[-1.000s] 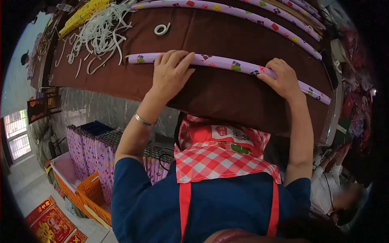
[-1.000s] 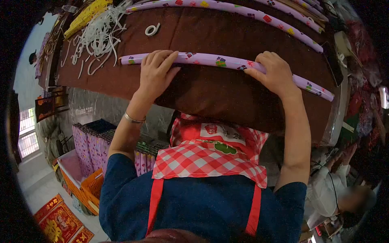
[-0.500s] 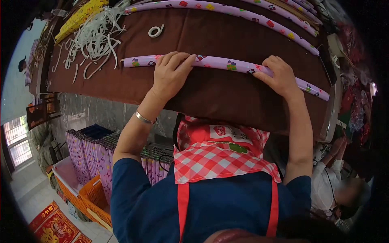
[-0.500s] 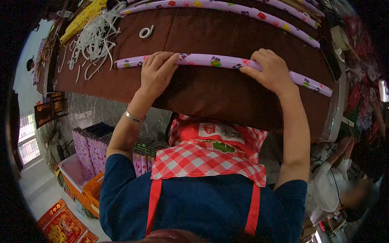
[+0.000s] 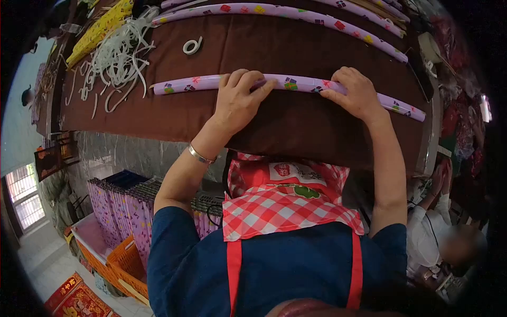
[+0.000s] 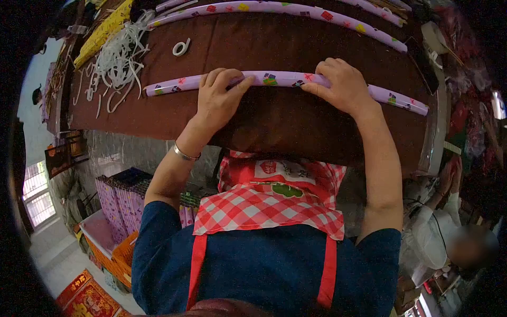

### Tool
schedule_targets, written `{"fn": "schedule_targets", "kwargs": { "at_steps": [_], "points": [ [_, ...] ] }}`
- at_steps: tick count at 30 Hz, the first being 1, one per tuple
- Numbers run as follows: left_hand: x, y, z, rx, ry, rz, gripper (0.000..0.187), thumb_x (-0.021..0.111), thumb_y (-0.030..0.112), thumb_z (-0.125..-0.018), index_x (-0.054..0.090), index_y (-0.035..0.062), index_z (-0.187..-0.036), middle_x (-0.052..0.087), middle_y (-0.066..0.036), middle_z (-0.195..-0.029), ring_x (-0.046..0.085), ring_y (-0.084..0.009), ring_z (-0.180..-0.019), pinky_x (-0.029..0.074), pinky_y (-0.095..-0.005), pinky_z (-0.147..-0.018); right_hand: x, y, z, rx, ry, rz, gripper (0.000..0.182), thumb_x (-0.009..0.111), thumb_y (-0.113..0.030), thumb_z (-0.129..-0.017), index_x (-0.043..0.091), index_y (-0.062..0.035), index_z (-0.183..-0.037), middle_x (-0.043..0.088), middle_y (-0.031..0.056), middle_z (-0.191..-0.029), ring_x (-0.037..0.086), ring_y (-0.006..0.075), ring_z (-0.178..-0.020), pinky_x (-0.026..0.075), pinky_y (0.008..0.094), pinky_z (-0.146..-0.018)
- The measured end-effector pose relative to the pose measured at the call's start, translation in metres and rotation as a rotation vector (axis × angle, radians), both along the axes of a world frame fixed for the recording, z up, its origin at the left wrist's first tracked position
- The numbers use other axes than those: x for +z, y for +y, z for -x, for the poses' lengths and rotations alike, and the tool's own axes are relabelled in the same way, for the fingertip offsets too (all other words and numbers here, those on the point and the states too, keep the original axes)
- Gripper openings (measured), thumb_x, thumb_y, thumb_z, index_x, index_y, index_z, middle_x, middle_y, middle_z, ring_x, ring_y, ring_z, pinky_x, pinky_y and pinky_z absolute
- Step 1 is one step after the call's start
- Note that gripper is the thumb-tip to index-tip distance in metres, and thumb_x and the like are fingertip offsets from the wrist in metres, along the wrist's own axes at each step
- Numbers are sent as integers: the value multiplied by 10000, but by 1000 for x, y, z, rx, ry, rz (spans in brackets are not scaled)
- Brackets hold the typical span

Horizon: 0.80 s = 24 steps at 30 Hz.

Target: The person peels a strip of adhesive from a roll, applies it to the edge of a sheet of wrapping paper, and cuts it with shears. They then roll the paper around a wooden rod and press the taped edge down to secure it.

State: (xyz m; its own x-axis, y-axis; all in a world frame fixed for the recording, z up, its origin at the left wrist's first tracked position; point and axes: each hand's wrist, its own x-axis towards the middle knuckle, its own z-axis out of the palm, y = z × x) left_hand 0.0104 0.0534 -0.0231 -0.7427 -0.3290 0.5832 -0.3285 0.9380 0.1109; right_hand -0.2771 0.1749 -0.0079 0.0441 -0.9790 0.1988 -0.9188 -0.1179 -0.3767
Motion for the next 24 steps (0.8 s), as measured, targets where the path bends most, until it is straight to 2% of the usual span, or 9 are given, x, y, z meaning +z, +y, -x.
{"fn": "schedule_targets", "kwargs": {
  "at_steps": [2,6,8,9,12,17,21,24],
  "points": [
    [-3,1,2,0,-32,13,295,686,137,-775,724,230,-1052,595,16,-1039,567,-189,-987,417,-360,-815,0,1,0,-9,3,4,452,690,-497,-827,599,-56,-866,571,98,-851,576,310,-868,475,427,-751],
    [-5,4,-4,-99,-22,46,359,711,150,-753,701,208,-1107,600,7,-1095,569,-202,-1034,422,-376,-850,4,0,-1,-10,-2,-15,458,690,-506,-827,602,-58,-868,568,94,-841,575,306,-862,475,425,-747],
    [1,7,0,38,21,-19,467,749,177,-727,654,172,-1184,597,-1,-1148,566,-219,-1074,421,-401,-892,4,-1,-2,-15,6,-38,460,689,-507,-828,601,-58,-867,567,93,-839,575,305,-861,475,425,-746],
    [3,7,2,78,-19,-46,546,756,180,-760,594,110,-1276,604,-34,-1168,577,-253,-1074,406,-416,-946,3,-1,-1,-12,0,-33,462,686,-511,-829,598,-58,-860,568,92,-838,576,303,-858,475,424,-743],
    [1,7,14,47,-114,-32,548,755,181,-763,589,113,-1280,601,-42,-1178,578,-239,-1078,412,-420,-937,3,-1,-1,-13,-2,-35,467,680,-516,-832,596,-57,-853,571,92,-840,577,300,-856,475,421,-739],
    [-1,19,55,-69,-122,-97,507,728,179,-781,586,121,-1264,606,-21,-1162,588,-214,-1038,437,-393,-861,2,-1,-1,-19,17,-39,474,672,-524,-835,604,-55,-857,581,93,-854,581,296,-862,480,415,-746],
    [-5,23,73,-105,-151,-106,482,710,159,-794,595,126,-1261,616,-26,-1165,597,-217,-1032,456,-377,-850,0,-1,1,-5,-4,-16,473,671,-527,-833,612,-59,-860,593,90,-871,586,299,-877,486,414,-763],
    [-9,20,72,-184,-14,-119,414,694,132,-802,634,128,-1212,634,-36,-1155,614,-227,-1019,474,-385,-846,0,-1,2,1,-9,-5,475,673,-533,-827,615,-63,-859,599,88,-879,589,301,-889,489,418,-770]
  ]
}}
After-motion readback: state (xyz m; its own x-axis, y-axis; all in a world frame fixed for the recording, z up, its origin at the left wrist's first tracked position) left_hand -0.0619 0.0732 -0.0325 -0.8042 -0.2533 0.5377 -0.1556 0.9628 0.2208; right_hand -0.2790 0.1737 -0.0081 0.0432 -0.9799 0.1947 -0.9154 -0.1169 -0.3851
